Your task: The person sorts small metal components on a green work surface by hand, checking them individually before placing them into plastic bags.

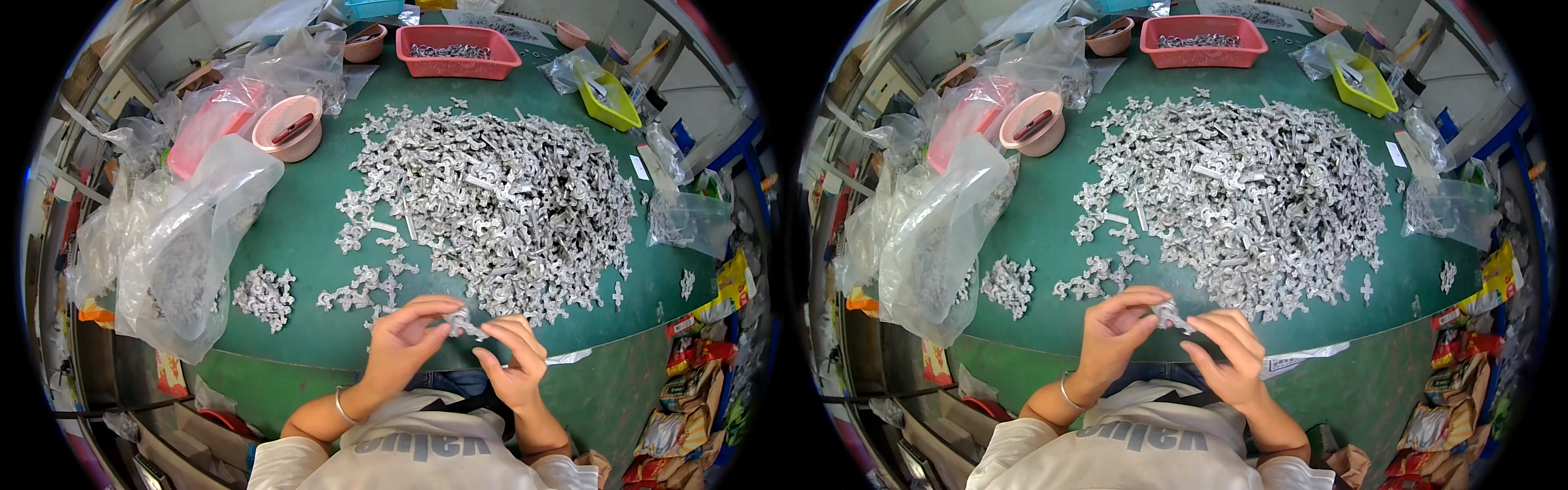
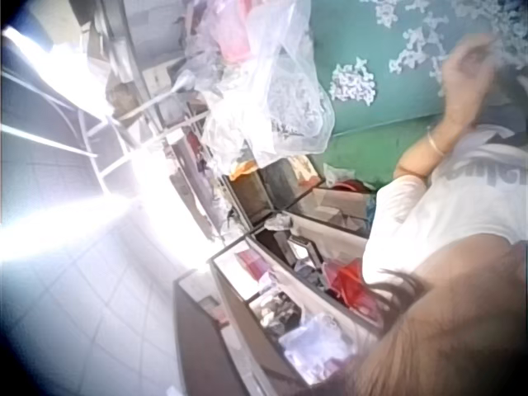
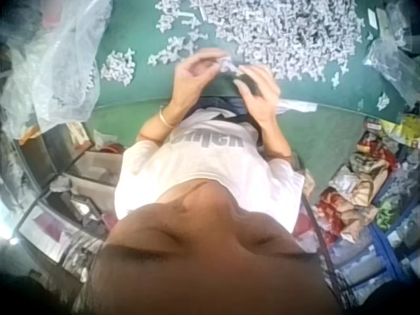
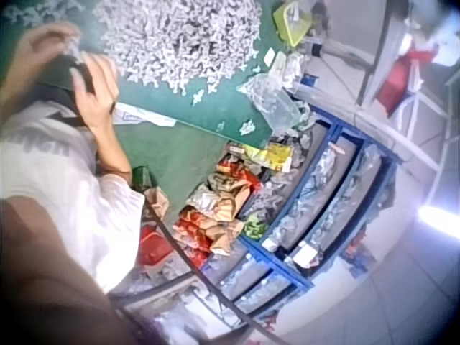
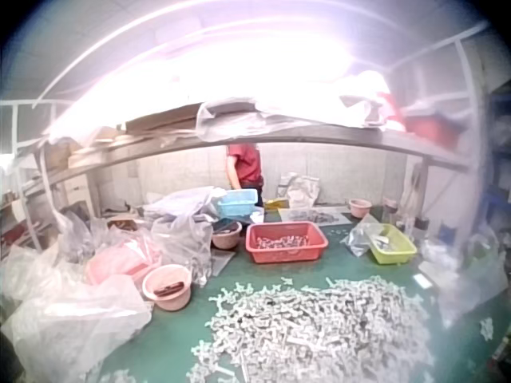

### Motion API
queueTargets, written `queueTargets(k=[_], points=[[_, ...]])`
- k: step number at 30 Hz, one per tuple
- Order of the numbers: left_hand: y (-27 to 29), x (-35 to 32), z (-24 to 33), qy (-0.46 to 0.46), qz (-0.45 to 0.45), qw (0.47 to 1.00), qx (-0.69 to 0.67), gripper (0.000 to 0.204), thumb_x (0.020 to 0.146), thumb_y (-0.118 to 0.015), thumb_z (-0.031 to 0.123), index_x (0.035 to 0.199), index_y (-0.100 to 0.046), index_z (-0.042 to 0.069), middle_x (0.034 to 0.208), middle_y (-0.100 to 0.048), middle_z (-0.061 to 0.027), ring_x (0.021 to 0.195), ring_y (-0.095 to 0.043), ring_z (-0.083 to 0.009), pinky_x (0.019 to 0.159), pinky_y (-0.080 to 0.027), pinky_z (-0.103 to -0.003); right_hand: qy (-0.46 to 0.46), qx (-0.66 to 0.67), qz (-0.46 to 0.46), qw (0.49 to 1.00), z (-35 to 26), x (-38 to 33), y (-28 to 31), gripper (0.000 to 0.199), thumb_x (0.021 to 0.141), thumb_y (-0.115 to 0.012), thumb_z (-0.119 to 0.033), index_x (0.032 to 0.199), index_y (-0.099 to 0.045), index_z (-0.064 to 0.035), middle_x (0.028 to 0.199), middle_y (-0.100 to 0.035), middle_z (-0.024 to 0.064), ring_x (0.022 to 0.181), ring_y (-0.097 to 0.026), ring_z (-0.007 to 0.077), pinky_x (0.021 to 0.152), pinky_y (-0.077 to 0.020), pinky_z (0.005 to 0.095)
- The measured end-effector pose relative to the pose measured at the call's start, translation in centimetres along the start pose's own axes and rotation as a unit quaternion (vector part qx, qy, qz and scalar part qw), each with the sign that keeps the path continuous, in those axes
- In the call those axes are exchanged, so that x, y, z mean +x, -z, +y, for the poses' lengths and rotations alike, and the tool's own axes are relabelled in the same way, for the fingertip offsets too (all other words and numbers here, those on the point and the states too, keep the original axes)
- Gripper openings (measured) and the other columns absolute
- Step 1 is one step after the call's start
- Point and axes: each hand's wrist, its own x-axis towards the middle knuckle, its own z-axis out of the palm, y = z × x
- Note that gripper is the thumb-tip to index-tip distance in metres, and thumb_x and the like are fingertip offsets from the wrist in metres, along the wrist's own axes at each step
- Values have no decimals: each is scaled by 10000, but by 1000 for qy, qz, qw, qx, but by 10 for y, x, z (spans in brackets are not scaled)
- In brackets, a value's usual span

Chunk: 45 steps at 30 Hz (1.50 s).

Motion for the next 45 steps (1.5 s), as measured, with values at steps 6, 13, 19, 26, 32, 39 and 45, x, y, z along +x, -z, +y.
queueTargets(k=[6, 13, 19, 26, 32, 39, 45], points=[[78, -14, 32, -113, 256, 924, 262, 243, 809, -511, -108, 1018, -605, -27, 1002, -595, -97, 880, -569, -122, 765, -467, -231, -44, -274, 99, 956, 45, 15, 32, 183, 725, -653, 12, 907, -635, 15, 909, -619, 124, 872, -552, 281, 792, -428, 357], [170, -46, 40, -178, 321, 602, 710, 231, 792, -502, -92, 986, -598, -13, 1048, -585, -141, 953, -571, -295, 857, -435, -361, -146, -379, -5, 914, 62, 29, 40, 227, 773, -658, -109, 950, -597, 20, 866, -592, 144, 815, -527, 311, 782, -382, 394], [167, -37, 31, -220, 360, 584, 694, 214, 786, -506, -97, 946, -620, -13, 1137, -565, -153, 1107, -518, -328, 992, -346, -430, -150, -311, 105, 933, 75, 19, 47, 223, 786, -624, -29, 991, -579, 46, 885, -592, 183, 779, -554, 337, 711, -434, 392], [129, -22, 30, -245, 340, 644, 640, 194, 781, -521, -89, 933, -622, -22, 1118, -560, -160, 1093, -522, -321, 947, -386, -393, -90, -305, 151, 936, 74, 24, 46, 212, 778, -602, 22, 987, -575, 46, 949, -587, 158, 813, -559, 318, 765, -442, 365], [46, -11, 20, -168, 100, 872, 449, 290, 779, -553, -86, 1063, -584, -32, 1086, -577, -139, 988, -573, -236, 877, -442, -329, -316, 259, 38, 912, 34, 12, 20, 264, 824, -582, 54, 1088, -585, 42, 1034, -581, 58, 911, -545, 103, 800, -440, 235], [-5, -3, 6, -152, -15, 904, 399, 338, 714, -688, -57, 1038, -625, 12, 993, -598, -123, 825, -595, -194, 731, -494, -287, -282, 292, -36, 913, 14, -3, -4, 371, 784, -620, 85, 1146, -549, 49, 1095, -570, 91, 967, -531, 132, 877, -417, 270], [3, -4, -3, -138, 1, 937, 321, 206, 761, -639, -91, 959, -642, -33, 965, -601, -130, 832, -603, -184, 713, -508, -275, -273, 240, -23, 931, 5, -2, 2, 282, 796, -608, 64, 1077, -582, 44, 978, -597, 83, 864, -528, 116, 779, -417, 240]])
